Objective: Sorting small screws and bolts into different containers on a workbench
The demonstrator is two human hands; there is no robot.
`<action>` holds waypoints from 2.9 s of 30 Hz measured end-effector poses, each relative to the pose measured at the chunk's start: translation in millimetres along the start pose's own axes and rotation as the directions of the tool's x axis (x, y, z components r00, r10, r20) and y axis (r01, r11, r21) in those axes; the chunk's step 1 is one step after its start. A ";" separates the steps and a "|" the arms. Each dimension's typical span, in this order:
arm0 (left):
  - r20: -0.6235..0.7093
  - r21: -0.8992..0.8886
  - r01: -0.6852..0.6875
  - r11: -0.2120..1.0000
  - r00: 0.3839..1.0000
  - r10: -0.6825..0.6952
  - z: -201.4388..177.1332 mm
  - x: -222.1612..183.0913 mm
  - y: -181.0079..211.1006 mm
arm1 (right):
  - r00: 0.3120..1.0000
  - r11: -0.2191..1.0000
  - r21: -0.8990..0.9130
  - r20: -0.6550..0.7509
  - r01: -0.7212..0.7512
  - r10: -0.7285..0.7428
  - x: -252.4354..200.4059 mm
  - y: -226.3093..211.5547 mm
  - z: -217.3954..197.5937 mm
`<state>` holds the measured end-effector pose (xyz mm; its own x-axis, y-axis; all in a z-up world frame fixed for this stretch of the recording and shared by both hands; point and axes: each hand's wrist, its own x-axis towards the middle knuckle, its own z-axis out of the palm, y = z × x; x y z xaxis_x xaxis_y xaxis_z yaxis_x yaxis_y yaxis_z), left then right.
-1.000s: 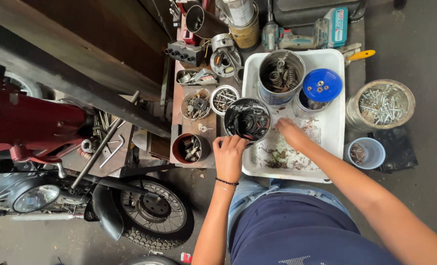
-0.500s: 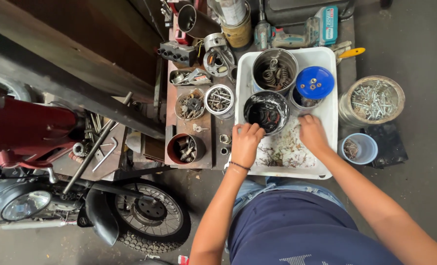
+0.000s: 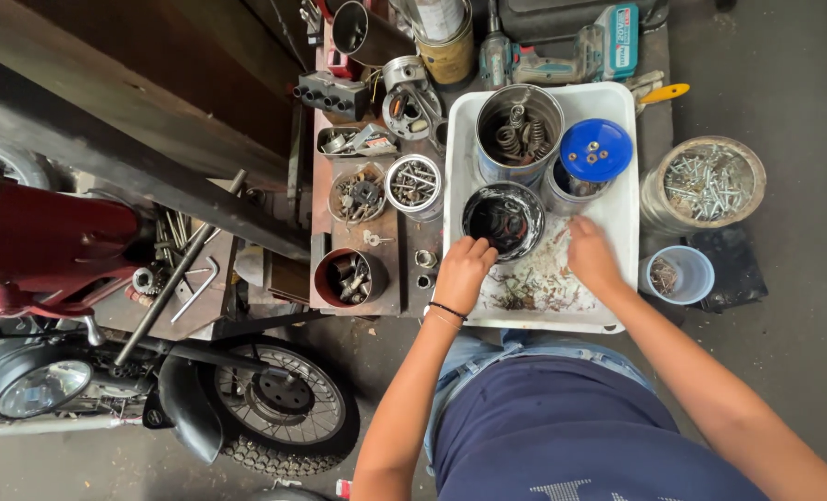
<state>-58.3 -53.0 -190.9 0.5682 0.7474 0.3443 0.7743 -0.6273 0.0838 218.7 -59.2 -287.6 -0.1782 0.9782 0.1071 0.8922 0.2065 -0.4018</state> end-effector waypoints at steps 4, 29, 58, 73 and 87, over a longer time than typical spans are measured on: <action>0.001 0.020 0.023 1.000 1.000 -0.023 24.9 -0.6 -7.9 | 0.998 0.992 -0.123 0.051 -0.039 0.046 -4.6 18.6 30.8; 0.615 -0.188 0.342 0.921 0.772 -0.161 108.9 -58.6 12.0 | 0.949 0.924 0.382 0.298 -0.019 -0.103 -19.2 -34.6 0.7; 0.835 -0.155 0.552 0.819 0.516 -0.190 136.9 -55.6 35.6 | 0.989 0.991 -0.041 0.084 0.127 -0.123 33.2 -26.9 49.0; 0.788 -0.059 0.569 0.820 0.531 -0.311 144.9 -56.3 35.8 | 0.995 0.997 -0.033 -0.061 0.076 -0.077 4.5 -3.7 27.5; 0.595 -0.363 0.356 0.861 0.800 -0.079 143.5 -47.2 47.2 | 0.862 0.892 0.449 0.470 -0.049 -0.189 -9.5 -56.5 -27.7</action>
<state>-8.7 -86.4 -337.4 0.5591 0.7775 -0.2879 0.7675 -0.3540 0.5344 181.5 -80.9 -240.7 -0.5178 0.8152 -0.2594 0.6183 0.1472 -0.7720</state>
